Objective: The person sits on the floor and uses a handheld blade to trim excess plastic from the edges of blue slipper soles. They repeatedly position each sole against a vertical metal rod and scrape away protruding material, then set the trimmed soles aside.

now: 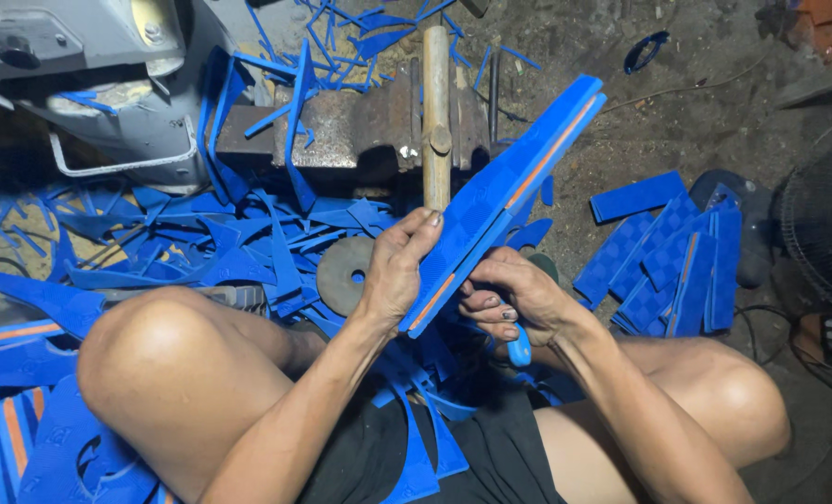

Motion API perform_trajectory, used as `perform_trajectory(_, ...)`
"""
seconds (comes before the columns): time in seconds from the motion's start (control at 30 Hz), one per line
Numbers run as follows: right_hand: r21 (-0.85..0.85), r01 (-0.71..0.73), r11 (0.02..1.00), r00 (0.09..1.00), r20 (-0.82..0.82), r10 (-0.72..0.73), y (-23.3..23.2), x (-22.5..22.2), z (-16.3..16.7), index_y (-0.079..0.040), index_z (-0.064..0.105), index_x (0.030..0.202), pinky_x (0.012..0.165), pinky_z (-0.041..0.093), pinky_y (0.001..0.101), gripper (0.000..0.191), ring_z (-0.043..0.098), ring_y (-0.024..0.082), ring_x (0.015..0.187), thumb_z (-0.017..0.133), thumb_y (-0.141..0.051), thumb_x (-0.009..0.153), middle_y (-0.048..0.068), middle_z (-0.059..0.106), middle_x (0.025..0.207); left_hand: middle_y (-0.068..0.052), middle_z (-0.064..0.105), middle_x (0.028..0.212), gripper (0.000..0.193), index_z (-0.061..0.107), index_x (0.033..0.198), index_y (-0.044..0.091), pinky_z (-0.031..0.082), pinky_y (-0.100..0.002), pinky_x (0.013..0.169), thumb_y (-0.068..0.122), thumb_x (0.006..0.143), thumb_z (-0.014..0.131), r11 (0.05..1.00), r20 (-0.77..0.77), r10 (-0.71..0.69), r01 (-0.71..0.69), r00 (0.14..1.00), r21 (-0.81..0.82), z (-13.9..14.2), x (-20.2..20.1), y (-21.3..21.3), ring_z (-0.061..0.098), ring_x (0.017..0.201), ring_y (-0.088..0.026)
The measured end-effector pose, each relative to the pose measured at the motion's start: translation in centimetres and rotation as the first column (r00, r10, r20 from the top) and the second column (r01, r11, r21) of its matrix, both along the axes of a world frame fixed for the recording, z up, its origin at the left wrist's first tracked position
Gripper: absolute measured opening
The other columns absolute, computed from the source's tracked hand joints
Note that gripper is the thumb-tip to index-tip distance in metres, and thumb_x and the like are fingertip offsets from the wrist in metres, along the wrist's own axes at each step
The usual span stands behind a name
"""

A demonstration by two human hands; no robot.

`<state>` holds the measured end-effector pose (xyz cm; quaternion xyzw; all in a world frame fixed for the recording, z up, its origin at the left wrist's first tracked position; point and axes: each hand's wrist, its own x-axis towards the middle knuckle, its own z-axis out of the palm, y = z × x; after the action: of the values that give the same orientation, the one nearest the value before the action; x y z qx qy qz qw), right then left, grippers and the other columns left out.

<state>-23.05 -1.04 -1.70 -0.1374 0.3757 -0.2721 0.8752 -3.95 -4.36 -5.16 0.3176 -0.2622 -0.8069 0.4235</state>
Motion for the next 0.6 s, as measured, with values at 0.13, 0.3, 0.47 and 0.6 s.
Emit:
perform_trajectory(0.13, 0.010, -0.032, 0.999, 0.999, 0.015, 0.032, 0.2, -0.3, 0.4, 0.001, 0.056, 0.087, 0.032, 0.035, 0.0195, 0.025, 0.038, 0.002, 0.043, 0.057, -0.019, 0.102, -0.002, 0.043, 0.062, -0.002, 0.067, 0.088, 0.026, 0.067, 0.110, 0.000, 0.053, -0.023, 0.064, 0.024, 0.110, 0.059, 0.996, 0.044, 0.050, -0.046, 0.998, -0.072, -0.2, -0.1, 0.2, 0.061, 0.072, -0.007)
perform_trajectory(0.3, 0.022, -0.021, 1.000, 0.998, 0.056, 0.020, 0.2, -0.1, 1.0, 0.001, 0.055, 0.087, 0.033, 0.033, 0.0191, 0.026, 0.037, 0.002, 0.044, 0.057, -0.020, 0.101, -0.003, 0.041, 0.062, 0.003, 0.064, 0.084, 0.027, 0.068, 0.107, 0.004, 0.049, -0.021, 0.066, 0.028, 0.107, 0.057, 0.977, 0.205, 0.088, -0.044, 0.975, -0.208, -0.3, -0.3, 0.5, 0.056, 0.074, -0.004)
perform_trajectory(0.47, 0.102, -0.034, 0.994, 0.992, 0.125, 0.021, 0.6, -0.5, 1.5, -0.002, 0.052, 0.087, 0.033, 0.031, 0.0181, 0.023, 0.035, 0.002, 0.044, 0.056, -0.020, 0.101, -0.003, 0.040, 0.064, 0.005, 0.063, 0.087, 0.027, 0.068, 0.107, 0.003, 0.047, -0.021, 0.072, 0.029, 0.106, 0.059, 0.965, 0.204, 0.094, -0.039, 0.974, -0.259, -0.1, -0.2, -0.3, 0.054, 0.080, -0.003)
perform_trajectory(0.6, 0.106, -0.100, 0.989, 0.974, 0.214, 0.076, 0.5, -0.8, 1.3, -0.002, 0.051, 0.088, 0.034, 0.030, 0.0196, 0.025, 0.035, 0.003, 0.044, 0.057, -0.021, 0.103, -0.003, 0.039, 0.062, 0.006, 0.063, 0.090, 0.030, 0.068, 0.110, 0.003, 0.047, -0.020, 0.075, 0.030, 0.106, 0.057, 0.922, 0.266, 0.156, -0.044, 0.951, -0.385, 0.9, -0.4, -0.4, 0.053, 0.085, -0.002)
